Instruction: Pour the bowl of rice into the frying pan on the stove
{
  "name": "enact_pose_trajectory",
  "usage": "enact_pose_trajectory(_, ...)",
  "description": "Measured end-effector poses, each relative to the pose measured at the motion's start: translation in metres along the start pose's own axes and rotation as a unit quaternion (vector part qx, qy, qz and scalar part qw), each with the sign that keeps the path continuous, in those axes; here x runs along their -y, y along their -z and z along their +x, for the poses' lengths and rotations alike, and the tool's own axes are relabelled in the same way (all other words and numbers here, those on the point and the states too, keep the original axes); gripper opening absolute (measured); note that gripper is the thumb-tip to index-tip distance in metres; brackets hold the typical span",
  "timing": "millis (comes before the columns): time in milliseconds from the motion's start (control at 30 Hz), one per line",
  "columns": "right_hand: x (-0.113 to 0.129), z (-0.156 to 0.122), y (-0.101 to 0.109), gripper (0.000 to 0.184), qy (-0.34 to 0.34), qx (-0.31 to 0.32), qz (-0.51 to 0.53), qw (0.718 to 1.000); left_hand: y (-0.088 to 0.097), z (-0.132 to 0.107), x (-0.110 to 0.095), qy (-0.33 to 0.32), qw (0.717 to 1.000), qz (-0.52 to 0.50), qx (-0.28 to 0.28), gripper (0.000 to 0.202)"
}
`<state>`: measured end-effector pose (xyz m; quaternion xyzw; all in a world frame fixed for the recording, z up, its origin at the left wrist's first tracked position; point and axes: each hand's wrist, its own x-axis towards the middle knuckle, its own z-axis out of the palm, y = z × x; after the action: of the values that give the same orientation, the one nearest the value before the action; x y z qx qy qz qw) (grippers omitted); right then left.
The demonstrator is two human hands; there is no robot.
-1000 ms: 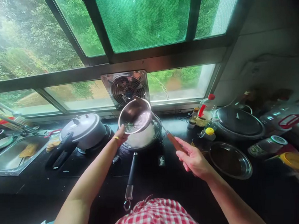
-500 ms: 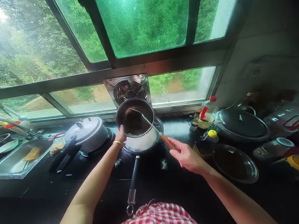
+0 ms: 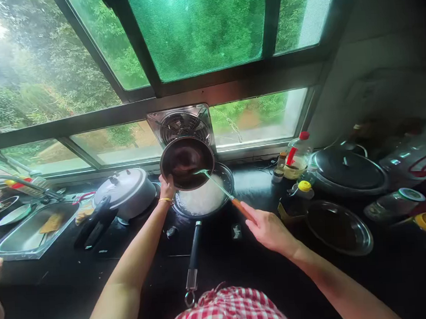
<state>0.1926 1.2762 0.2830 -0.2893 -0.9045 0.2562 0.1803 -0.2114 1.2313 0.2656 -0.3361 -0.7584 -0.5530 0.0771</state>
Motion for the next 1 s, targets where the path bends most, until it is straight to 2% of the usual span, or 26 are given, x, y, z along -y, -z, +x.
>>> enact_pose_trajectory(100, 0.005, 0.006, -0.012, 0.052, 0.04, -0.001, -0.085, 0.996, -0.002, -0.003, -0.004, 0.001, 1.0, 0.007, 0.013, 0.045)
enact_pose_trajectory(267, 0.01, 0.013, -0.023, 0.054, 0.082, 0.0, -0.12, 0.989, 0.0, -0.01, -0.016, -0.016, 0.999, 0.026, 0.027, 0.05)
enact_pose_trajectory(467, -0.014, 0.007, -0.016, 0.055, 0.104, -0.005, -0.195, 0.975, 0.01, -0.01, -0.031, -0.03, 0.994, 0.101, 0.005, 0.05)
enact_pose_trajectory(600, -0.028, -0.001, -0.004, 0.061, 0.082, -0.019, -0.251, 0.964, 0.016, -0.009, -0.036, -0.082, 0.988, 0.134, -0.007, 0.052)
enact_pose_trajectory(733, -0.026, -0.002, -0.004, 0.057, 0.08, -0.031, -0.232, 0.969, 0.018, -0.01, -0.042, -0.116, 0.975, 0.187, 0.01, 0.055)
enact_pose_trajectory(867, -0.017, 0.008, -0.019, 0.054, 0.071, -0.04, -0.2, 0.976, 0.014, -0.013, -0.055, -0.14, 0.96, 0.241, 0.017, 0.054)
enact_pose_trajectory(1000, -0.019, 0.01, -0.03, 0.053, 0.063, -0.015, -0.191, 0.979, 0.012, -0.013, -0.065, -0.156, 0.954, 0.257, 0.008, 0.053)
